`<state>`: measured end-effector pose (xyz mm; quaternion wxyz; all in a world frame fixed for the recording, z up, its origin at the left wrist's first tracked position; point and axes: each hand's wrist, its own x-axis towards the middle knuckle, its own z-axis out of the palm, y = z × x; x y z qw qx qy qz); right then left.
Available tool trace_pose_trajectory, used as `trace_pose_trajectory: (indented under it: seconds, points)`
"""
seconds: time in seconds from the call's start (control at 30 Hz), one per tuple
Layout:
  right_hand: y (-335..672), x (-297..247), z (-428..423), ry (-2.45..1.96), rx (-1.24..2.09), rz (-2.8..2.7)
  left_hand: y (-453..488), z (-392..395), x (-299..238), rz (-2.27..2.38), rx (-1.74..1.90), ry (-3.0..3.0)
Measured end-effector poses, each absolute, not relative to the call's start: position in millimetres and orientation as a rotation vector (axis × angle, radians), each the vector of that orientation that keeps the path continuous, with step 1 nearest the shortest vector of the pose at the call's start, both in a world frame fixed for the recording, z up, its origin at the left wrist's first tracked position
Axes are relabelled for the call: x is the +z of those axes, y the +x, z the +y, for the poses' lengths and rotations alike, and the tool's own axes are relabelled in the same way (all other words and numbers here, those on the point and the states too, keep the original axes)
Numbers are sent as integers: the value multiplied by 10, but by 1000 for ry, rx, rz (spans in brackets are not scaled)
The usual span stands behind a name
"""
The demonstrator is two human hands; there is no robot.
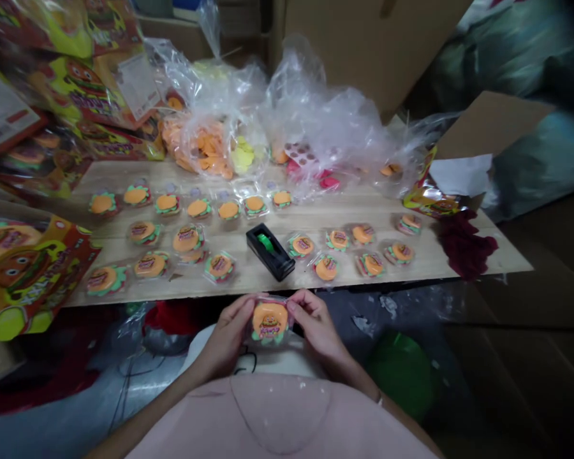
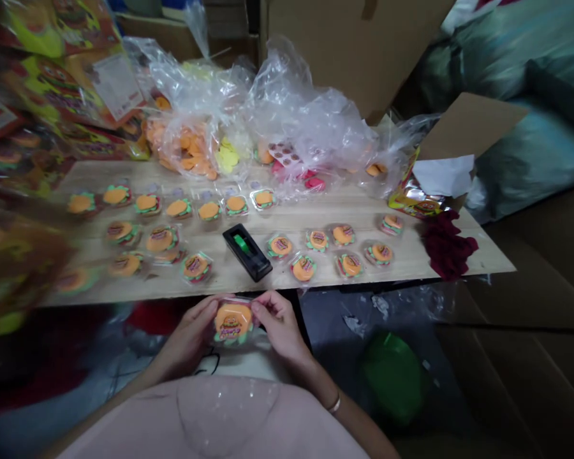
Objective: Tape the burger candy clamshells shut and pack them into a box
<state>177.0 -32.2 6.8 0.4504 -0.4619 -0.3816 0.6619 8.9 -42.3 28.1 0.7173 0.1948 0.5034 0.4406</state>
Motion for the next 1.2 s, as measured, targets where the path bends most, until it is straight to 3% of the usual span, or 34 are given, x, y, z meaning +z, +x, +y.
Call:
trace_pose_trajectory:
  seconds: [1.0,1.2]
  points:
    - [1638,-125,-331,-1070,1896,-606,207,-323,183,1194,1197,374]
    - [1697,-184,-357,-1134,1761,-839,61,-405,168,1124,1073,417]
